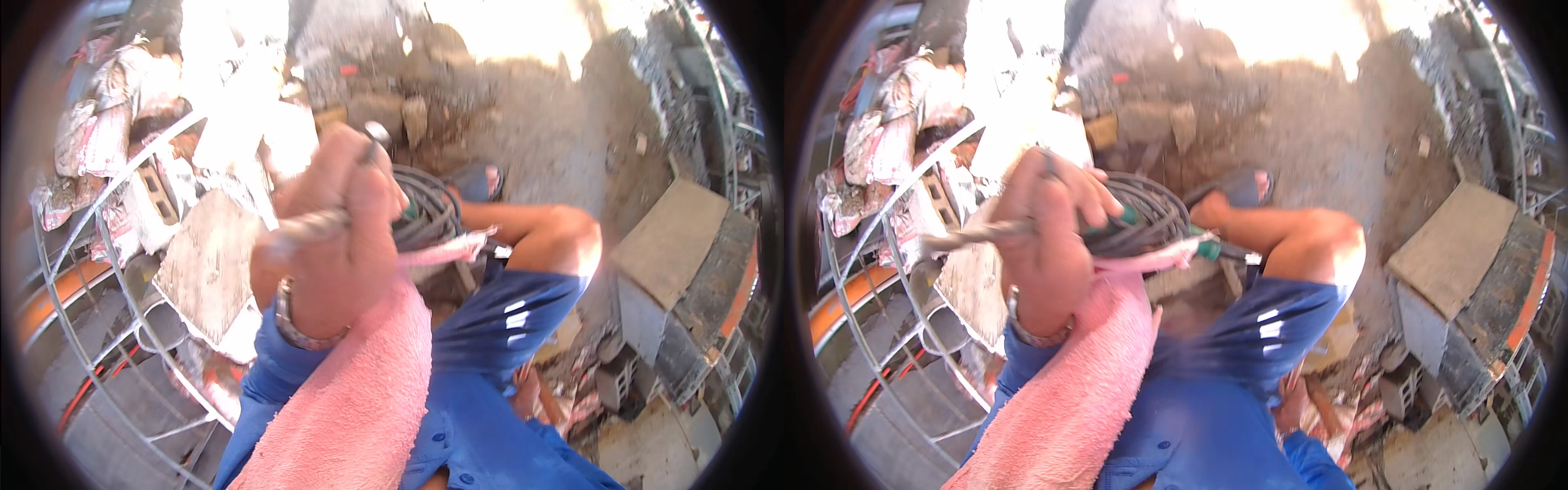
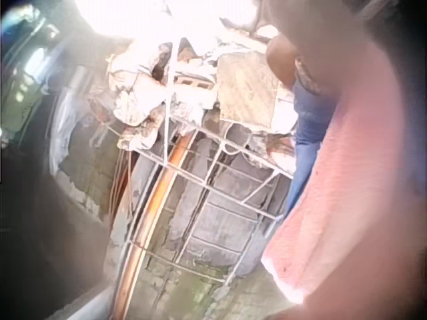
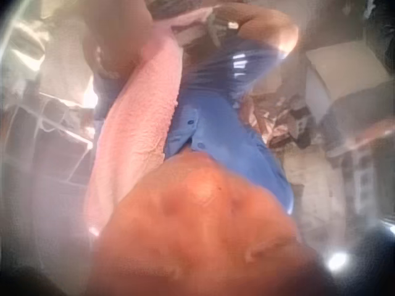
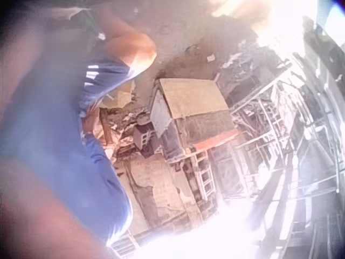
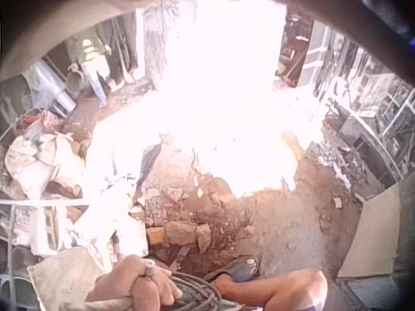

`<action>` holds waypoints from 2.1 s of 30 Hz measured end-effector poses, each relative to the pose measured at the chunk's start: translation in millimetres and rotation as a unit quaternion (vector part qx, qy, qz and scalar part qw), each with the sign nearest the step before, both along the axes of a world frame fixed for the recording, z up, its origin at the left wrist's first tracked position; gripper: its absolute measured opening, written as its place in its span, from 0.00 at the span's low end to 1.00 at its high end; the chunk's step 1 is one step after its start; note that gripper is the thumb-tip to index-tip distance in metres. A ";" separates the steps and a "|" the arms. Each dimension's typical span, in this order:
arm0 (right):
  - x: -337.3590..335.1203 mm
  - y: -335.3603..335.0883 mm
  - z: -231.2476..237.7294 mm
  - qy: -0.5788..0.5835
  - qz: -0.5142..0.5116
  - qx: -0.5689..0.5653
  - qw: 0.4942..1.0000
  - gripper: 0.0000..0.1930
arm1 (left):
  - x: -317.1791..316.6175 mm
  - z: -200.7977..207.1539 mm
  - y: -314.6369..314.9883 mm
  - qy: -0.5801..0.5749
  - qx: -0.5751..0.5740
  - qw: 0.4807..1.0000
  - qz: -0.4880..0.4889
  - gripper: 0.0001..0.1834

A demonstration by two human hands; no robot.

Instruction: The person is repairing a handheld drill by using a hammer to adjust the drill bit. They repeatedly tap the drill bit with the hammer while holding the drill in their other hand.

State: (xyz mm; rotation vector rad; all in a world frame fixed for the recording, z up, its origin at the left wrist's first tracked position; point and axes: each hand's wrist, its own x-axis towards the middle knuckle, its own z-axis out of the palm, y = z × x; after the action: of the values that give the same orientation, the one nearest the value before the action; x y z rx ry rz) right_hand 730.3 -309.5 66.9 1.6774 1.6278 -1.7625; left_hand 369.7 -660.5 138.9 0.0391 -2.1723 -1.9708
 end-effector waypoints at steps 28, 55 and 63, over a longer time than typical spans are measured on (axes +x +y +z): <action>49.6 63.2 -75.3 -0.037 0.672 0.453 0.584 0.15 | 150.7 8.6 -6.2 -0.121 0.183 0.967 -0.129 0.14; -258.2 -151.8 101.9 0.334 0.417 -0.157 0.831 0.10 | 132.0 7.5 25.7 -0.165 0.080 0.961 -0.207 0.14; -265.1 -130.5 75.0 0.294 0.384 -0.179 0.857 0.08 | 172.7 -16.7 28.8 -0.021 -0.090 0.996 0.014 0.25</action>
State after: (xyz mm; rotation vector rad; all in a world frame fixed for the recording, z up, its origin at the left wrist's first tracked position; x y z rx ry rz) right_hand 465.2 -440.0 141.9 0.2192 1.6696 -1.9980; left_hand 542.4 -631.7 122.2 0.0833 -2.3534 -1.7675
